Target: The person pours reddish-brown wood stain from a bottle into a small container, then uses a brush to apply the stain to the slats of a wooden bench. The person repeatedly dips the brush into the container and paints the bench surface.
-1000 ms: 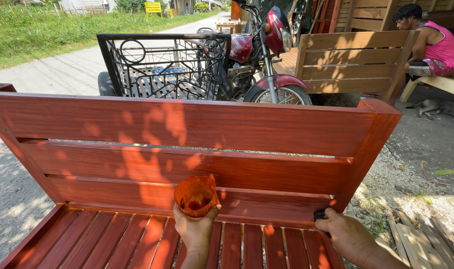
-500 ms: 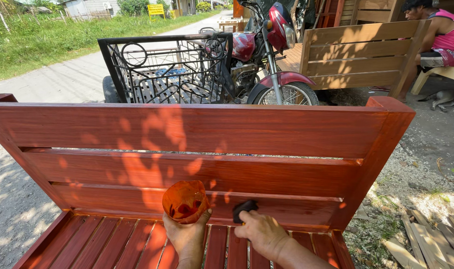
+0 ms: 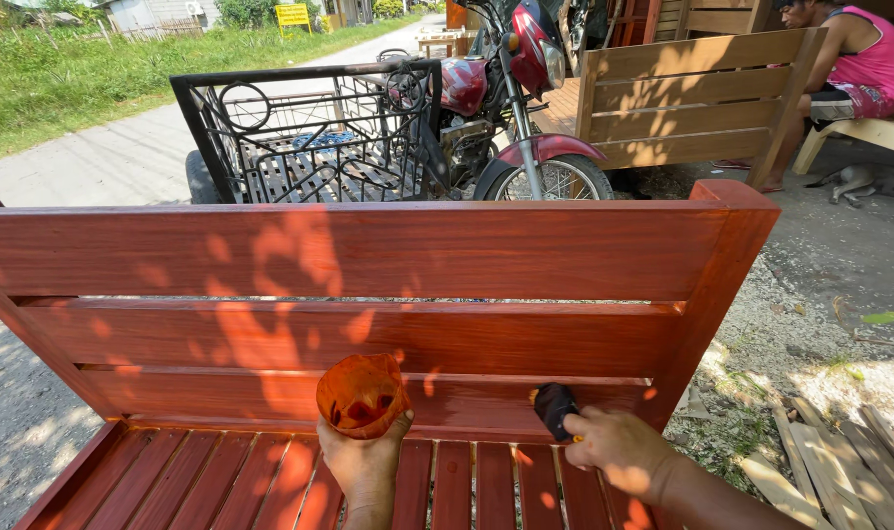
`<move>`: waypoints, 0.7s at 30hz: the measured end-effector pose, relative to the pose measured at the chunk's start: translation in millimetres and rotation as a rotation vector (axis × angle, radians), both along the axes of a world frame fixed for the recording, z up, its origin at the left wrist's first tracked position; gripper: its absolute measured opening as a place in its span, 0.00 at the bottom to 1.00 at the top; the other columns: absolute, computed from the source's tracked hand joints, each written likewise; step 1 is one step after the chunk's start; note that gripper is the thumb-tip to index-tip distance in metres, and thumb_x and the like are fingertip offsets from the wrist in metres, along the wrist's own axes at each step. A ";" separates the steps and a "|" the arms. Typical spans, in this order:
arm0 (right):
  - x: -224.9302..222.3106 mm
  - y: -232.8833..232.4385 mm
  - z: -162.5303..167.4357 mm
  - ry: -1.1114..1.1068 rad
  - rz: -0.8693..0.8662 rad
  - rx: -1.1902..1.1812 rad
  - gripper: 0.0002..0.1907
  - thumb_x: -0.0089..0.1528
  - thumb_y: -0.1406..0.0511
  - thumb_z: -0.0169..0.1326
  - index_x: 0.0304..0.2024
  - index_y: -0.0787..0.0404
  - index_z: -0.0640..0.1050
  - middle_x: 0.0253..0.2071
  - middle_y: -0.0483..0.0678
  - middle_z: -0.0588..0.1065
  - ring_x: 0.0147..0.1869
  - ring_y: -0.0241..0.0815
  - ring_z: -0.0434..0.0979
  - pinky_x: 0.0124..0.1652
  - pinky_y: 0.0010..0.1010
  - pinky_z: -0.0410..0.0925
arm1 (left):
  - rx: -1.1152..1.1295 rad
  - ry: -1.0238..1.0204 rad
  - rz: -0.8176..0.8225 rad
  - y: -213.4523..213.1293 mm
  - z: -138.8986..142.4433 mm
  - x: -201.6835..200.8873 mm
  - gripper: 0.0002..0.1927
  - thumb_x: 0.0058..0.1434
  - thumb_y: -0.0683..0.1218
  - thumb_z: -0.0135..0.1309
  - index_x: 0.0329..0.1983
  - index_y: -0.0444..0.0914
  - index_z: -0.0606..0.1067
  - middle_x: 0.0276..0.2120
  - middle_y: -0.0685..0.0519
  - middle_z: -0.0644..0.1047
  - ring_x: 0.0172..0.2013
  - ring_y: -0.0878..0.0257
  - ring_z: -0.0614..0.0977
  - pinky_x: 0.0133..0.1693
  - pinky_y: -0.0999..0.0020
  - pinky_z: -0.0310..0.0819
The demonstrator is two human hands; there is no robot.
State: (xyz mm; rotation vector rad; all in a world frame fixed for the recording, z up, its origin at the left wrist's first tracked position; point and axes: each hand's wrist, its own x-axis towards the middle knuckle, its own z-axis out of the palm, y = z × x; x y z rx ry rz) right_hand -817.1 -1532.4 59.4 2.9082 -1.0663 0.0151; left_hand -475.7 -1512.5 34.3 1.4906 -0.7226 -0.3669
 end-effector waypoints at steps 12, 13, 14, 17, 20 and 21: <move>-83.4 24.5 25.0 0.089 -0.517 0.128 0.08 0.59 0.67 0.53 0.25 0.54 0.71 0.38 0.42 0.68 0.49 0.41 0.75 0.46 0.39 0.72 | 0.064 0.056 -0.118 -5.7 4.3 -30.7 0.54 0.36 0.44 0.77 0.66 0.38 0.61 0.58 0.47 0.72 0.57 0.56 0.77 0.60 0.60 0.75; -76.8 24.0 26.5 0.060 -0.491 0.115 0.07 0.57 0.68 0.54 0.24 0.55 0.71 0.39 0.42 0.68 0.49 0.41 0.75 0.45 0.39 0.72 | 0.064 0.067 -0.119 -5.6 4.8 -31.8 0.53 0.36 0.44 0.77 0.66 0.38 0.61 0.58 0.47 0.72 0.57 0.56 0.77 0.60 0.60 0.76; -67.5 22.4 26.8 0.031 -0.463 0.102 0.07 0.56 0.70 0.54 0.24 0.55 0.71 0.40 0.42 0.68 0.49 0.42 0.75 0.45 0.38 0.72 | 0.064 0.079 -0.118 -5.2 5.5 -32.2 0.53 0.36 0.44 0.77 0.66 0.38 0.62 0.58 0.47 0.72 0.57 0.56 0.78 0.60 0.60 0.76; -37.7 15.4 25.7 -0.007 -0.348 0.072 0.07 0.55 0.71 0.53 0.25 0.55 0.71 0.39 0.44 0.68 0.49 0.45 0.74 0.45 0.38 0.72 | 0.024 0.051 -0.105 -3.1 7.7 -36.3 0.52 0.36 0.44 0.78 0.65 0.38 0.63 0.58 0.48 0.74 0.57 0.56 0.78 0.60 0.60 0.75; -31.7 17.3 25.7 -0.095 -0.220 0.002 0.07 0.54 0.73 0.53 0.26 0.55 0.73 0.38 0.44 0.69 0.48 0.46 0.74 0.43 0.39 0.73 | -0.013 0.112 -0.159 -2.4 10.5 -43.7 0.53 0.35 0.43 0.76 0.65 0.38 0.61 0.59 0.48 0.72 0.58 0.56 0.77 0.60 0.61 0.77; -33.4 18.9 25.7 -0.135 -0.177 -0.030 0.07 0.53 0.73 0.52 0.26 0.55 0.74 0.38 0.44 0.69 0.48 0.47 0.74 0.41 0.40 0.73 | -0.003 0.101 -0.148 -2.1 11.0 -46.5 0.54 0.35 0.43 0.77 0.65 0.38 0.61 0.59 0.48 0.72 0.58 0.56 0.76 0.60 0.60 0.75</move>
